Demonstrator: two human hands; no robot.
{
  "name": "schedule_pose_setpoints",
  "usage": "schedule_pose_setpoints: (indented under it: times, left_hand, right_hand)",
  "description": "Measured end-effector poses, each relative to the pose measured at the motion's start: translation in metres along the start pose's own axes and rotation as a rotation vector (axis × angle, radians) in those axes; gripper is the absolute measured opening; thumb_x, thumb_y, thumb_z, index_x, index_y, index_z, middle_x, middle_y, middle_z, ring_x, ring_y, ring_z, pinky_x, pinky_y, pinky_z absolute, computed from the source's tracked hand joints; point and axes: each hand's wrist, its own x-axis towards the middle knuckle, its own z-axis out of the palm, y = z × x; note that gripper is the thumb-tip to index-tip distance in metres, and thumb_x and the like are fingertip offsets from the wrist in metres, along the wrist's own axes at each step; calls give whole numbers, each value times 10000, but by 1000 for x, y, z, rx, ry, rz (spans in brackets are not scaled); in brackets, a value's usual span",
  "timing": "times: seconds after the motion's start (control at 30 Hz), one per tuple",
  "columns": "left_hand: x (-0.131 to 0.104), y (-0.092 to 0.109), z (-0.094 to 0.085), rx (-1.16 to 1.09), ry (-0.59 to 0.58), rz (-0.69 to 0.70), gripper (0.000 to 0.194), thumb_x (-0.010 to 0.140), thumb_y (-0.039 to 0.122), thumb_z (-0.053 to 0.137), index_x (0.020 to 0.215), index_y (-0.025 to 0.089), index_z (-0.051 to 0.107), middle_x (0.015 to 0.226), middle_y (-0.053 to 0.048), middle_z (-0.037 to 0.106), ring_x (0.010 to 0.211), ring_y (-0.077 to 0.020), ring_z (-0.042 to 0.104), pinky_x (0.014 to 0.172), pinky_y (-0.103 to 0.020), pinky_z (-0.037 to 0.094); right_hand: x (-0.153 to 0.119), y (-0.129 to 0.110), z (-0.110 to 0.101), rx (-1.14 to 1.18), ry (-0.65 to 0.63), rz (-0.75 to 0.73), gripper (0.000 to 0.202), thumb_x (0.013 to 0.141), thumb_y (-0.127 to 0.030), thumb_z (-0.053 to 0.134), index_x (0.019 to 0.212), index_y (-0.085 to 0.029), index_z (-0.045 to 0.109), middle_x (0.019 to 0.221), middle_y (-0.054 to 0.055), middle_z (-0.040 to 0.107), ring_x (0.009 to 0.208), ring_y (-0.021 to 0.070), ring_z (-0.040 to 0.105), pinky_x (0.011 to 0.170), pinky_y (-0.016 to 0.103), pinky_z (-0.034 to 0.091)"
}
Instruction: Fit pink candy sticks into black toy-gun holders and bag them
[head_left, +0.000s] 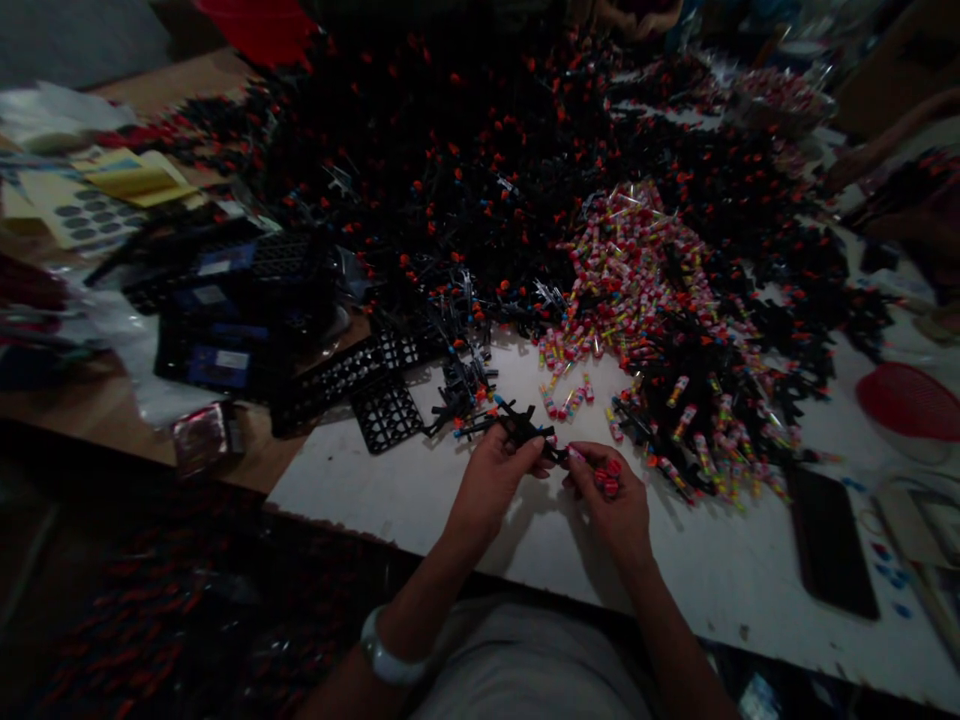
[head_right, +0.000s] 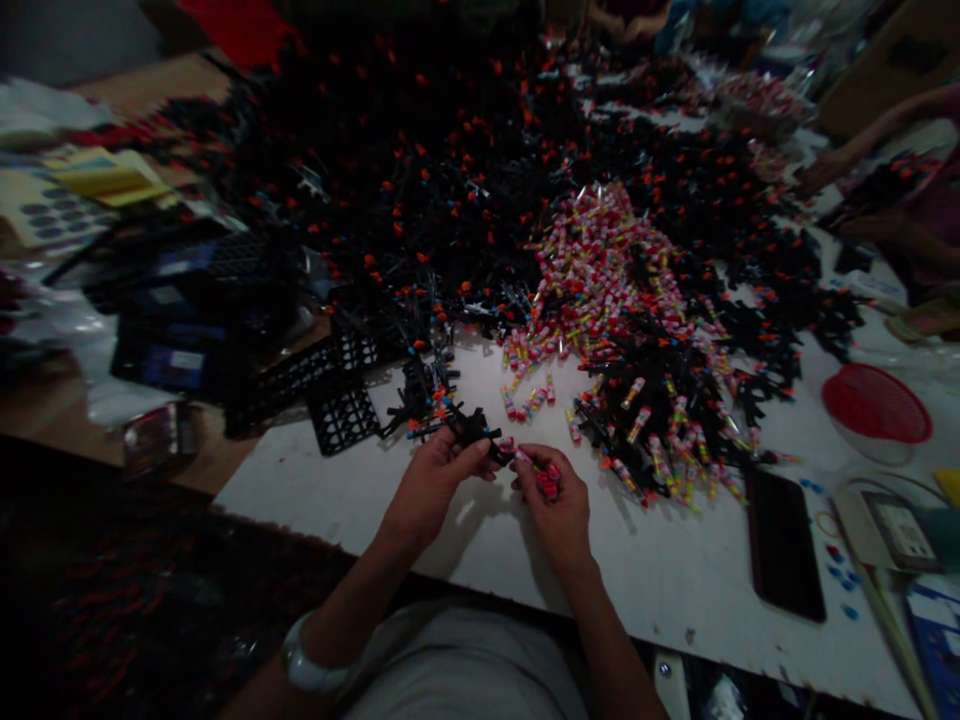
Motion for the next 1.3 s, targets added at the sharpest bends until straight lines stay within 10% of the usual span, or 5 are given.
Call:
schedule_pose_setpoints:
  times: [1.3]
  left_hand:
    - [-11,-22,16,-89,280,126,253,711,272,690,911,164,578,814,6,658,692,-113,591,616,-219,466]
  right_hand:
    - [-26,22,25,-157,131,-530,267,852,-134,568,1090,-240,626,917,58,654,865,182,628,721,344,563]
